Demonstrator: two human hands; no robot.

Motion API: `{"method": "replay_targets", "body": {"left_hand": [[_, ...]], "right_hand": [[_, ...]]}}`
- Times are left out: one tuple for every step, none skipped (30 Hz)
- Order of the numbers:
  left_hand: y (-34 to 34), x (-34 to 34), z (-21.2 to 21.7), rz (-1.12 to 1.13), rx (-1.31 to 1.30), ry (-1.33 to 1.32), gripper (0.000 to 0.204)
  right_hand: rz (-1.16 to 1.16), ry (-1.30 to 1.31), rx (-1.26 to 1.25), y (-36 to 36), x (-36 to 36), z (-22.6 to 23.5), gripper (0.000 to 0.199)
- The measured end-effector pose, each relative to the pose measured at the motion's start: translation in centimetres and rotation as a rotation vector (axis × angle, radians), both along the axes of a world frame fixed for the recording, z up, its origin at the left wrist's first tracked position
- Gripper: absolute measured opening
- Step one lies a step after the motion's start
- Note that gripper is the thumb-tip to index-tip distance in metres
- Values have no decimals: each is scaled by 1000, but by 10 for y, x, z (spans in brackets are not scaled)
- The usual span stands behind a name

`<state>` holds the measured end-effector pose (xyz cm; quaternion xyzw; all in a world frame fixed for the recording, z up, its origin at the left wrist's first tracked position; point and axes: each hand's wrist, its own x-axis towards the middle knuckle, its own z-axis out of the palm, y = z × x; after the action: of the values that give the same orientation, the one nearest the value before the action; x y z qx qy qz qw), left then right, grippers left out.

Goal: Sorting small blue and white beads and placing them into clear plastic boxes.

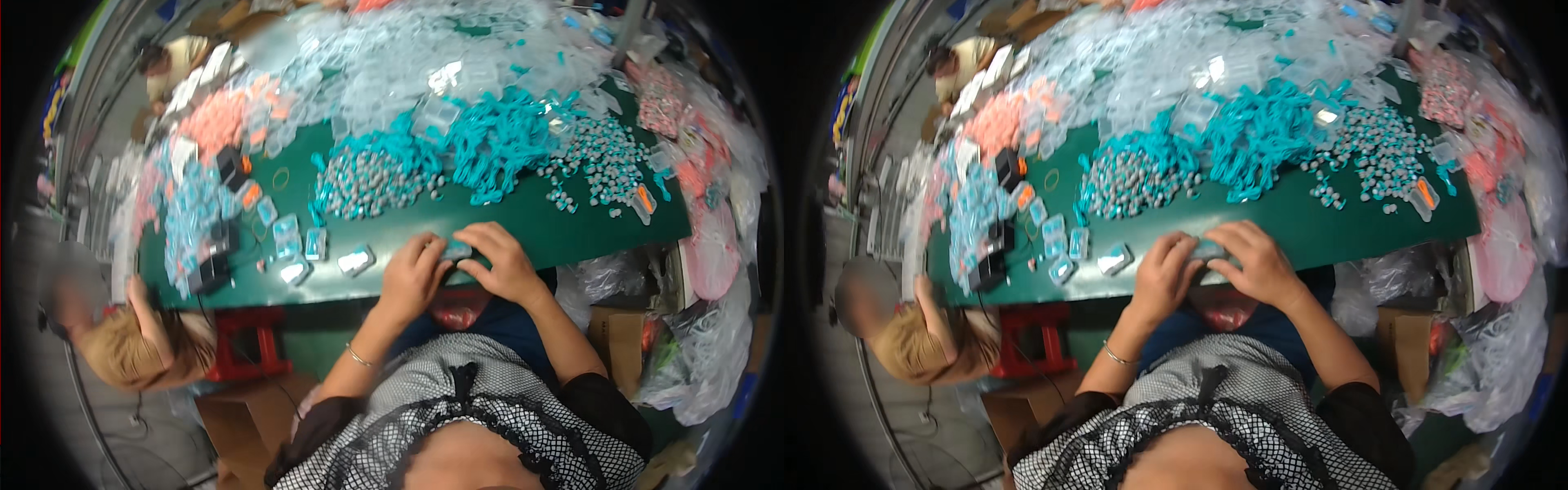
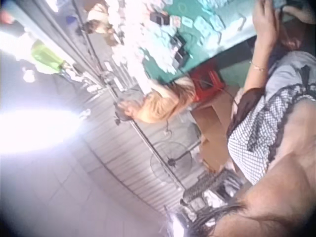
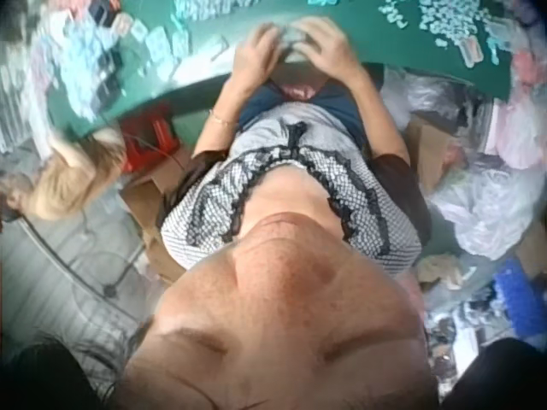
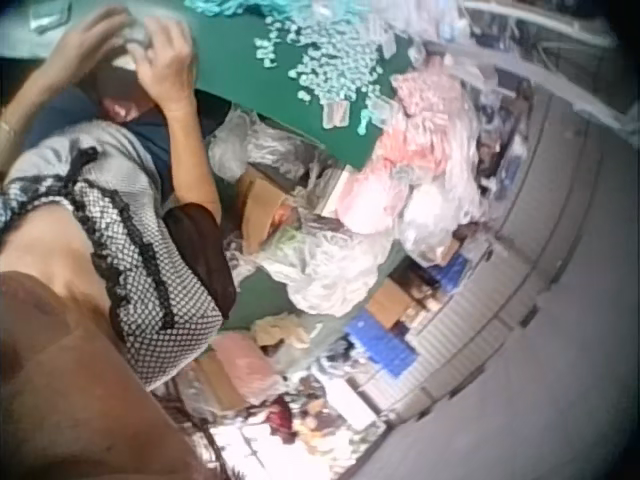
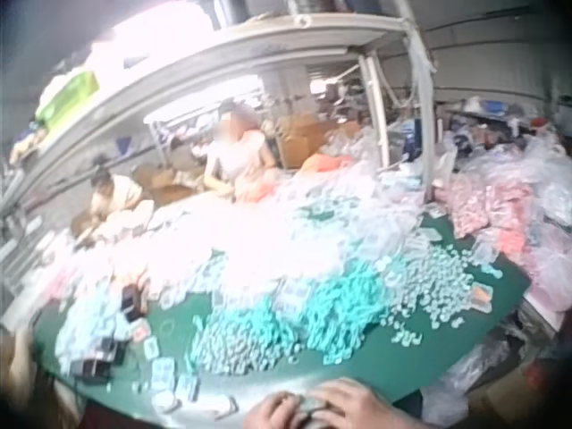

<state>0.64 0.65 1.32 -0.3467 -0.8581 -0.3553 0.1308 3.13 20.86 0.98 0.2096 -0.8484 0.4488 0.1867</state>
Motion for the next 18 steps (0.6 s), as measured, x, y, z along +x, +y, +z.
{"method": "replay_targets", "body": {"left_hand": [[-5, 1, 6, 60, -45, 70, 35], [-14, 4, 10, 114, -69, 133, 35], [-24, 7, 15, 183, -111, 156, 35], [-34, 10, 20, 248, -151, 181, 34], [-45, 9, 21, 314, -172, 208, 34], [-55, 6, 17, 371, -189, 234, 34], [-68, 7, 14, 428, -206, 228, 33], [-78, 7, 13, 466, -254, 246, 35], [-87, 10, 7, 476, -244, 221, 36], [-93, 11, 2, 484, -232, 197, 37], [-97, 12, -3, 497, -232, 203, 37], [-95, 13, -6, 493, -217, 199, 39], [-92, 14, -7, 489, -200, 197, 41], [-90, 15, -7, 498, -196, 198, 41], [-86, 14, -4, 485, -220, 175, 44], [-83, 14, -2, 471, -243, 153, 46], [-83, 12, -6, 441, -191, 147, 49], [-85, 11, -8, 450, -187, 153, 49]], "right_hand": [[-7, -4, -30, -1, -1, 0, 37], [21, -15, -26, -2, -2, -1, 37], [32, -25, 4, -3, -2, -4, 36], [39, -31, 36, -3, -2, -6, 35], [37, -29, 56, -3, -1, -6, 31], [50, -30, 61, -1, 0, -8, 31], [43, -32, 48, -2, 2, -7, 30], [33, -32, 35, -3, 3, -6, 28], [28, -21, 39, -5, 5, -5, 26], [42, -15, 38, -6, 5, -4, 26], [43, -11, 56, -5, 4, -3, 24], [41, -12, 76, -5, 6, -2, 23], [49, -9, 80, -5, 6, -2, 23], [46, 1, 89, -6, 6, -2, 22], [43, 14, 98, -6, 5, -1, 21], [51, 21, 104, -5, 4, -2, 21], [43, 18, 102, -5, 4, -4, 20], [36, 17, 97, -6, 5, -3, 20]]}}
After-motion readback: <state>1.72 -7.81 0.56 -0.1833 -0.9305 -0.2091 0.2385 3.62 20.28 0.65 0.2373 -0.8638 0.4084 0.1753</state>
